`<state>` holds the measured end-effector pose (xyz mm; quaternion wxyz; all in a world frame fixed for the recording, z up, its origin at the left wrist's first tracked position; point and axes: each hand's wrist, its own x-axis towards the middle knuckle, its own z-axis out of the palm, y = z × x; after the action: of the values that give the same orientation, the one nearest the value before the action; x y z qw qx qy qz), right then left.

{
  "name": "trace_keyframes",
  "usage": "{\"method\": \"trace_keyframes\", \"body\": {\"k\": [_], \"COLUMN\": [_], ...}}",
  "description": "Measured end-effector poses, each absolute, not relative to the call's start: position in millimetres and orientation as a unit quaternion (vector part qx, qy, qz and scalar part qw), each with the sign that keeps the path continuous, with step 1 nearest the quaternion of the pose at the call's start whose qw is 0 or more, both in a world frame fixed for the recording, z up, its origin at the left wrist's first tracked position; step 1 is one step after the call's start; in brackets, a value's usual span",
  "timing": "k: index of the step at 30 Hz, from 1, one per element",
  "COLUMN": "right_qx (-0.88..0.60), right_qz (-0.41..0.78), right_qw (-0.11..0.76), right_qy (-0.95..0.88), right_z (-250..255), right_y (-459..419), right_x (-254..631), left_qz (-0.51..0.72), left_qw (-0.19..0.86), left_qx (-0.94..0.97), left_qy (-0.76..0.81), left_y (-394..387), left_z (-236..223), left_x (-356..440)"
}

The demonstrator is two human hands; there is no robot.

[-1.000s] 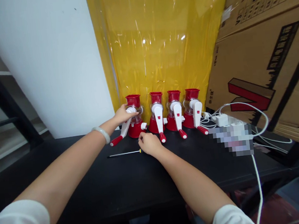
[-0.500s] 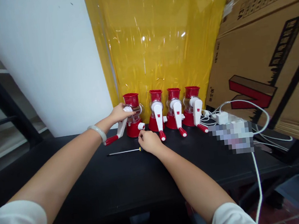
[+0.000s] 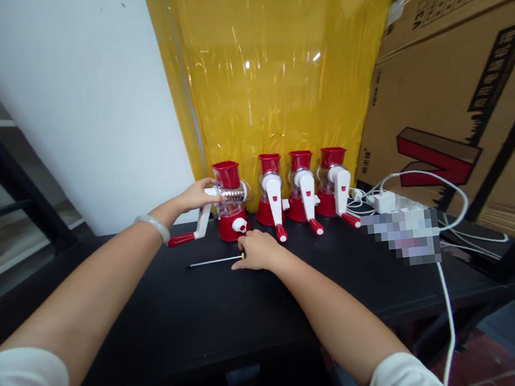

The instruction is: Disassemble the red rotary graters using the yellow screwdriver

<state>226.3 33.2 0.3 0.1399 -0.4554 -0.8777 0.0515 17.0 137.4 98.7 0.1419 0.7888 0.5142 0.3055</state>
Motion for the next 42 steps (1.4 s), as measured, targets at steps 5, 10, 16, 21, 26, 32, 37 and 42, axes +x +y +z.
{"method": "trace_keyframes", "body": {"k": [5, 10, 16, 21, 26, 32, 37, 42], "right_qx": [-0.463, -0.443, -0.487, -0.551, -0.587, -0.614, -0.612, -0.587], "right_qz": [0.014, -0.012, -0.006, 0.034, 0.012, -0.072, -0.159, -0.194], "right_qw": [0.07, 0.044, 0.044, 0.048, 0.062, 0.061, 0.026, 0.035], "right_qy": [-0.884, -0.895, -0.873, -0.832, -0.807, -0.783, -0.774, -0.785], "right_z": [10.4, 18.5, 26.1, 15.0, -4.5, -12.1, -11.6, -7.2], "right_y": [21.6, -13.8, -68.0, -78.7, -62.5, -47.4, -46.8, -49.9], "right_x": [225.6, 235.1, 289.5, 344.4, 362.9, 344.5, 330.9, 322.1], "left_qz": [0.297, 0.284, 0.29, 0.291, 0.282, 0.285, 0.265, 0.266], "left_qw": [0.176, 0.197, 0.217, 0.224, 0.246, 0.249, 0.33, 0.398], "left_qx": [0.799, 0.803, 0.812, 0.806, 0.812, 0.813, 0.791, 0.78], "left_qy": [0.492, 0.485, 0.458, 0.465, 0.449, 0.442, 0.442, 0.403], "left_y": [131.9, 127.9, 124.6, 111.4, 99.5, 89.5, 73.5, 64.7], "left_z": [103.2, 105.7, 103.1, 105.5, 108.7, 109.3, 111.6, 110.9], "left_x": [14.4, 11.4, 4.9, 2.9, 3.6, 0.6, -2.5, -5.0]}}
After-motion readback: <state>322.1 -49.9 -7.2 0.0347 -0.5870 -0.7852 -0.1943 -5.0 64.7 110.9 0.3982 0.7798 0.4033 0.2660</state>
